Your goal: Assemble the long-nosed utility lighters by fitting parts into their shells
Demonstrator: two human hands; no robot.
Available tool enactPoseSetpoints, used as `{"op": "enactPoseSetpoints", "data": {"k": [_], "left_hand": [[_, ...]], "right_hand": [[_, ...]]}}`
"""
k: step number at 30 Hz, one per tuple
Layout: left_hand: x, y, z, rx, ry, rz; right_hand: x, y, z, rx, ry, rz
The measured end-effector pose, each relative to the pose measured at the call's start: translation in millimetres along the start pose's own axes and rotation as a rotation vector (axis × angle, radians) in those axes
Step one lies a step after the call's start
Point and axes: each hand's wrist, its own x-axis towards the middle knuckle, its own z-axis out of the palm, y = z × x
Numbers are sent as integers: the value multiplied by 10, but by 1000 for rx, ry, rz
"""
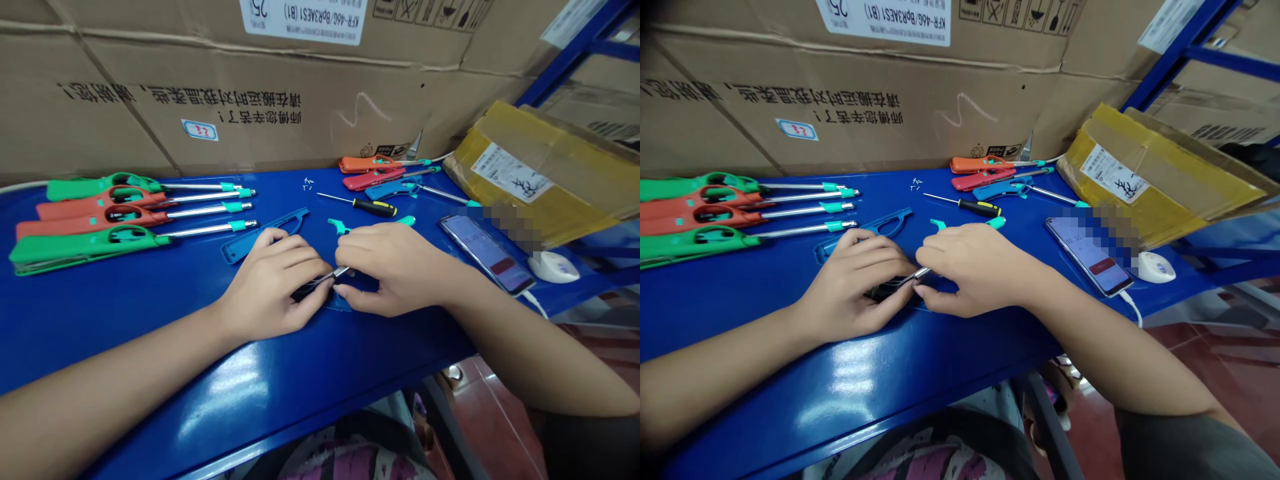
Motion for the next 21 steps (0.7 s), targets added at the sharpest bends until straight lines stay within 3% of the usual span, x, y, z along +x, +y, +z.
{"op": "enactPoseSetpoints", "data": {"k": [7,21], "left_hand": [[16,15,-11,-29,0,-33],[-11,-41,20,0,15,-40]], "right_hand": [[-37,98,-73,119,-45,-32],[-47,157,-71,64,-51,-23]]}}
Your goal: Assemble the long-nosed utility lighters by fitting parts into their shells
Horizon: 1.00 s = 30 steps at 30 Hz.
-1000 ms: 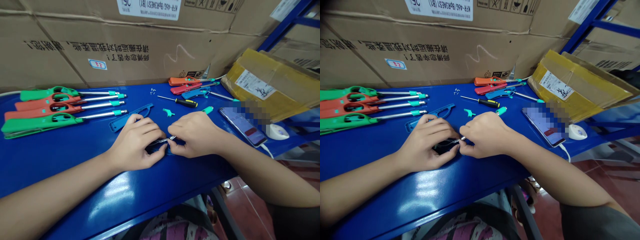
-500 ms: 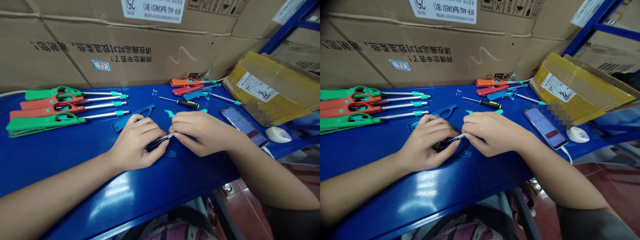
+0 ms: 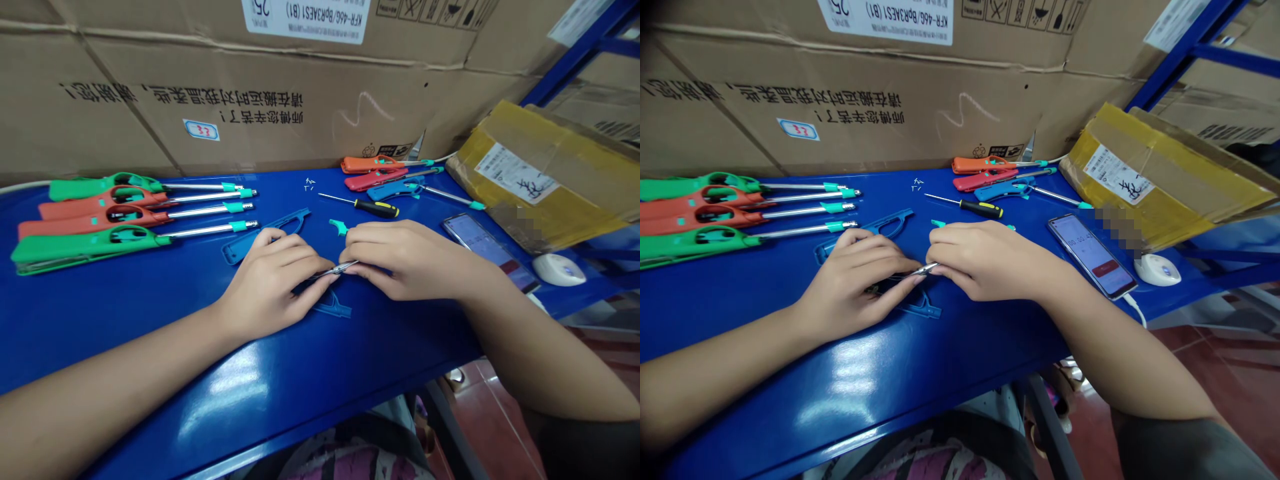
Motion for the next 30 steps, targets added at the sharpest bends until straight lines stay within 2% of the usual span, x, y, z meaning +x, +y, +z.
{"op": "enactPoseSetpoints", "data": {"k": [14,26,30], "left_hand": [[-23,-23,12,31,16,-36],[-17,-7,10,15,26,-64],[-17,-4,15,15,28,-59]], "right_hand": [[10,-6,30,36,-76,69],[-5,14,-57,89,-188,193],[-6,24,-63,96,-190,196]]}}
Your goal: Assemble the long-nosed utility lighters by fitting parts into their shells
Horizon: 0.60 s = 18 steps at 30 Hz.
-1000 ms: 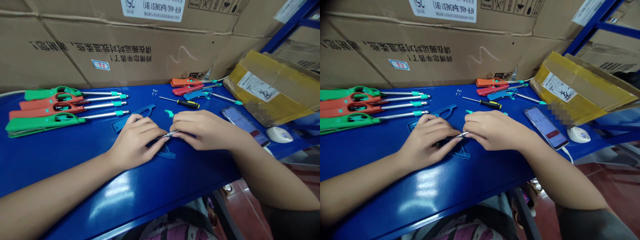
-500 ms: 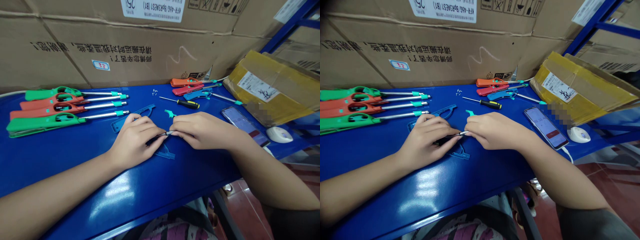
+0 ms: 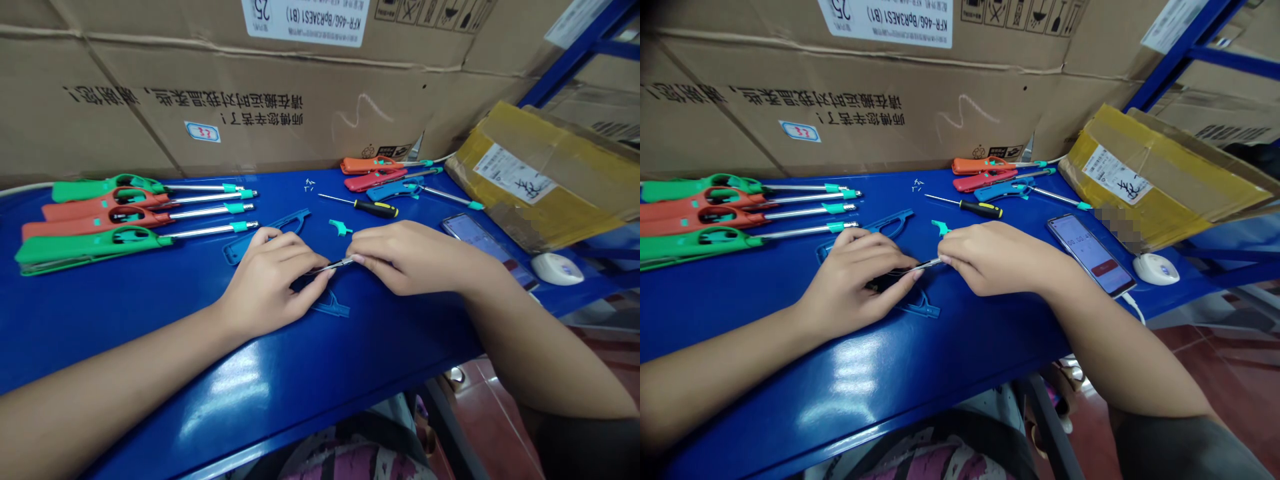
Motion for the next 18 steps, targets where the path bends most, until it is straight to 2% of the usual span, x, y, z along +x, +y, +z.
{"op": "enactPoseSetpoints", "data": {"k": [6,13,18], "left_hand": [[5,-8,10,-3,-2,-2],[6,12,-9,-16,-32,12],[12,36,-22,-6,-25,-8]], "right_hand": [[-8,1,-2,33,27,3],[45,-18,40,89,-18,-43],[46,-20,29,75,-15,-24]]}}
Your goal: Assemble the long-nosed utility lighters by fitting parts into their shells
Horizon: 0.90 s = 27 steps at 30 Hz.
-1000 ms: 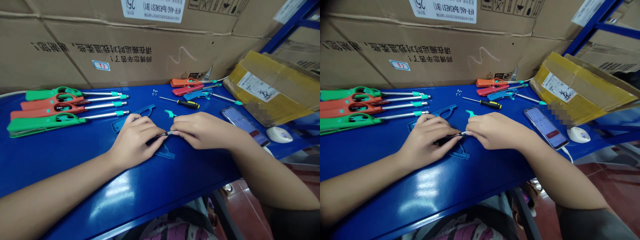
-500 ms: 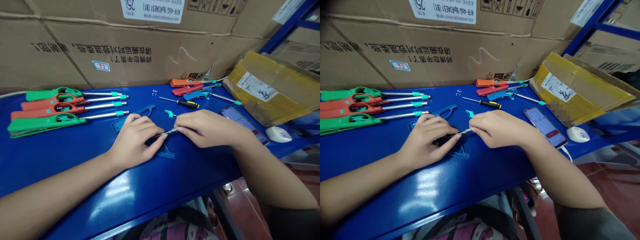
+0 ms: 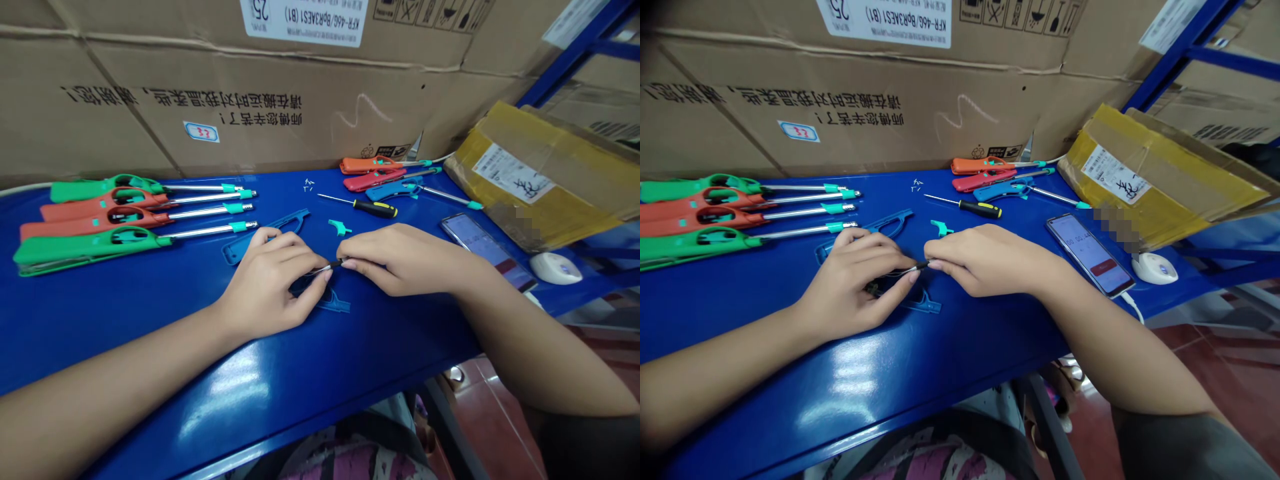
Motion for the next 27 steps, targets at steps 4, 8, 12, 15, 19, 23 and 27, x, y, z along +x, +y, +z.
{"op": "enactPoseSetpoints", "data": {"k": [4,8,12,15,19,23,27], "left_hand": [[0,-11,8,31,27,-8],[9,-19,14,27,0,8],[22,-17,4,43,-73,49],[25,-19,-7,54,-104,69],[22,-22,-21,47,-122,59],[18,-10,-30,25,-123,45],[15,9,-27,4,-69,7]], "right_hand": [[-1,-12,-6,-13,-7,23],[-12,-12,-2,-23,0,27],[-18,-2,14,-6,25,-9],[-7,8,25,-3,27,-40],[8,13,31,-6,36,-65],[6,11,28,-4,46,-85],[-1,14,26,-1,51,-89]]}}
